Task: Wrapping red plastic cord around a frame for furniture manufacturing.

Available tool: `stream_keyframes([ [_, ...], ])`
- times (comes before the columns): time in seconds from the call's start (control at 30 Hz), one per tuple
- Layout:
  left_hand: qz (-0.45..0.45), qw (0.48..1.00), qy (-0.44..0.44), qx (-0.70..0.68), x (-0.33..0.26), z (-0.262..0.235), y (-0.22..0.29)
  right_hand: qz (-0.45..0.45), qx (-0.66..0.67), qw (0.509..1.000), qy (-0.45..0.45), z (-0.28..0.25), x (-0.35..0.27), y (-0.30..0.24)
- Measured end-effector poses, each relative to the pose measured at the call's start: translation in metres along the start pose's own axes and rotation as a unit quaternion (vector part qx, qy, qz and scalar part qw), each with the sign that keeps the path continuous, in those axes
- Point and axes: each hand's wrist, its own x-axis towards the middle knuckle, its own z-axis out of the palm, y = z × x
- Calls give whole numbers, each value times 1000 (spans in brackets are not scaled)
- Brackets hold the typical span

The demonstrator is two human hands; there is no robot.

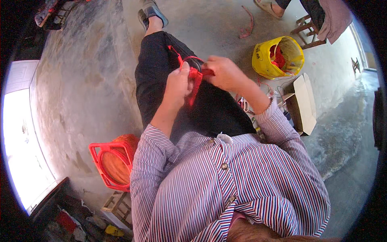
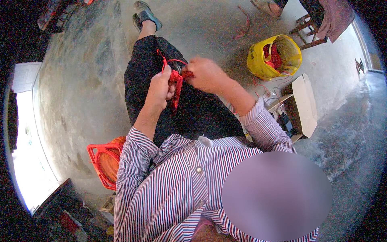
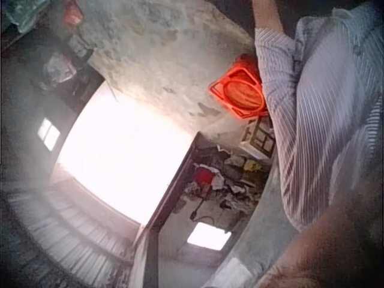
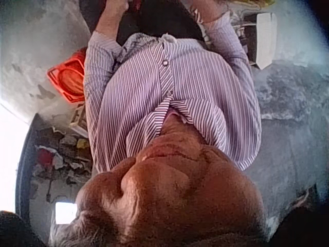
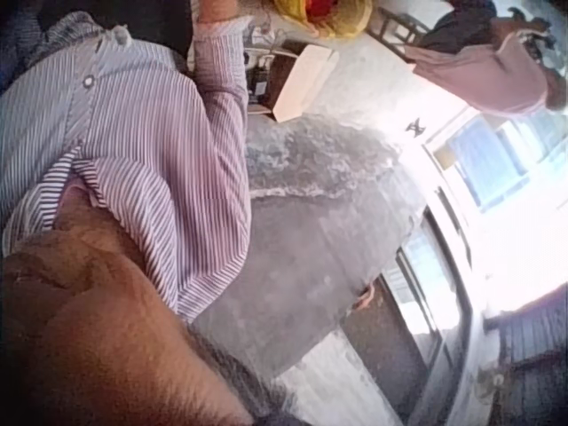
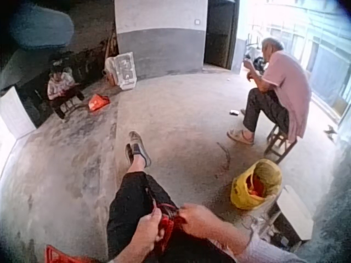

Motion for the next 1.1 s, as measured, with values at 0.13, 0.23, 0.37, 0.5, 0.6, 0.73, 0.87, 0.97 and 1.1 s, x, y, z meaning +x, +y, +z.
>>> stream_keyframes([
  [0.13, 221, 953, 174, 117, 13, -8, -3, 11, 139, 986, 94, 4, 6, -20],
  [0.23, 176, 980, 58, -73, -27, 11, 39, 32, 227, 949, 216, -10, -4, -33],
  [0.37, 111, 980, -27, -162, -31, 18, 40, -43, 154, 960, 228, -15, -4, -24],
  [0.5, 91, 983, -44, -154, -29, 25, 36, -13, 193, 966, 173, -36, -12, -12],
  [0.6, 87, 981, -77, -153, -24, 31, 32, -81, 214, 963, 144, -16, -14, -10],
  [0.73, 79, 976, -72, -192, -21, 28, 34, 46, 467, 872, 137, 10, -12, -3],
  [0.87, 92, 977, -76, -174, -24, 15, 32, 181, 640, 711, 226, -20, -14, -4],
  [0.97, 103, 988, -25, -112, -20, 14, 30, 75, 804, 530, 259, -51, -28, 40],
  [1.1, 68, 997, -36, -29, -7, 10, 13, 73, 807, 503, 301, -84, -85, 100],
])
